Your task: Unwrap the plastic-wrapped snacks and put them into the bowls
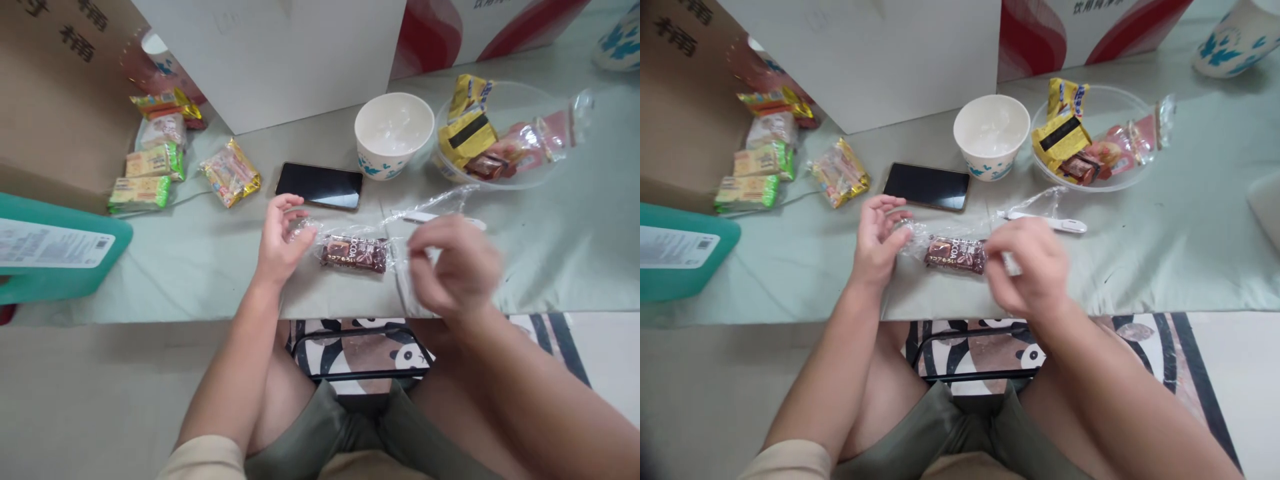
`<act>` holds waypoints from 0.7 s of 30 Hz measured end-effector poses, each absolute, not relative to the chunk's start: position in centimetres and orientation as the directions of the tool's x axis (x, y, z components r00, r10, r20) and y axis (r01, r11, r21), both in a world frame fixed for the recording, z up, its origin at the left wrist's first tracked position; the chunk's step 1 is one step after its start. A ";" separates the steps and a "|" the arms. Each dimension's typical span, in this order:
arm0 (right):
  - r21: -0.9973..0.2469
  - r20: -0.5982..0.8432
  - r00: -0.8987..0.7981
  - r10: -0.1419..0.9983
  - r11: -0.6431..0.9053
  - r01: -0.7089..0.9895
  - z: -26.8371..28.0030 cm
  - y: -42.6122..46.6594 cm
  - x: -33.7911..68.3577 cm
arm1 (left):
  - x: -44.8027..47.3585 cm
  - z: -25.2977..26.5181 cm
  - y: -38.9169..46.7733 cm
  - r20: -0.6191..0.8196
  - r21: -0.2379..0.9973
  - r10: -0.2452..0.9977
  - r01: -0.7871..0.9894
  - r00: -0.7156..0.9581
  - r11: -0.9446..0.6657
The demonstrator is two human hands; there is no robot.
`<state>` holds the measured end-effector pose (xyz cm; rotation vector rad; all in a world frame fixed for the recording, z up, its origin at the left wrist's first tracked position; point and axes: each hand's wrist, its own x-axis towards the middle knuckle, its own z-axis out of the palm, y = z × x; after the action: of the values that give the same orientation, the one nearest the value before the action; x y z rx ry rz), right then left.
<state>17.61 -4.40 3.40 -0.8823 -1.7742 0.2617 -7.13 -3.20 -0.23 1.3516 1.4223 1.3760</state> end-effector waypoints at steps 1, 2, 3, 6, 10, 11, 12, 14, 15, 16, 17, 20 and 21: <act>-0.545 0.661 -0.289 0.693 0.707 0.450 3.1 -4.7 17.0 | -7.2 -0.2 -3.2 0.155 0.970 0.979 0.210 -0.132 -0.125; -0.531 0.584 -0.395 0.710 0.701 0.476 2.8 -4.8 16.5 | -7.2 0.0 -3.3 0.140 0.964 0.986 0.238 -0.090 -0.115; -0.524 0.508 -0.459 0.729 0.684 0.507 2.3 -4.9 16.1 | -7.1 0.2 -3.4 0.118 0.956 0.991 0.276 -0.066 -0.096; -0.525 0.369 -0.492 0.789 0.613 0.590 1.1 -4.7 15.4 | -7.1 0.8 -3.8 0.042 0.917 0.995 0.399 -0.095 -0.001; -0.540 0.316 -0.456 0.832 0.553 0.635 0.3 -4.5 15.4 | -7.5 1.2 -3.9 0.039 0.929 0.981 0.369 -0.189 0.034; -0.548 0.299 -0.466 0.833 0.550 0.630 0.2 -4.5 15.5 | -7.6 1.2 -3.8 0.054 0.945 0.973 0.326 -0.225 0.023; -0.553 0.291 -0.477 0.830 0.552 0.624 0.1 -4.5 15.5 | -7.8 1.2 -3.6 0.067 0.961 0.961 0.275 -0.268 0.009; -0.553 0.304 -0.485 0.820 0.567 0.610 0.0 -4.5 15.5 | -8.0 1.2 -3.2 0.065 0.986 0.930 0.167 -0.361 -0.004; -0.548 0.320 -0.484 0.814 0.576 0.606 0.0 -4.6 15.6 | -8.0 1.2 -3.1 0.046 0.993 0.915 0.114 -0.402 0.000; -0.540 0.339 -0.479 0.810 0.584 0.606 -0.1 -4.6 15.6 | -8.1 1.3 -2.9 0.022 0.998 0.899 0.065 -0.437 0.008; -0.530 0.361 -0.472 0.804 0.594 0.605 -0.1 -4.6 15.6 | -8.2 1.4 -2.7 -0.002 1.000 0.886 0.024 -0.463 0.015; -0.491 0.421 -0.472 0.775 0.632 0.600 0.0 -4.6 15.7 | -8.3 1.4 -2.5 -0.030 1.000 0.888 -0.019 -0.458 0.024; -0.476 0.437 -0.473 0.765 0.643 0.600 0.1 -4.6 15.7 | -8.3 1.4 -2.5 -0.032 0.999 0.910 -0.002 -0.413 0.034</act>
<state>15.70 -4.63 0.06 -1.0570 -2.2313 0.3398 -8.30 -2.46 1.40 0.9552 1.5360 1.4855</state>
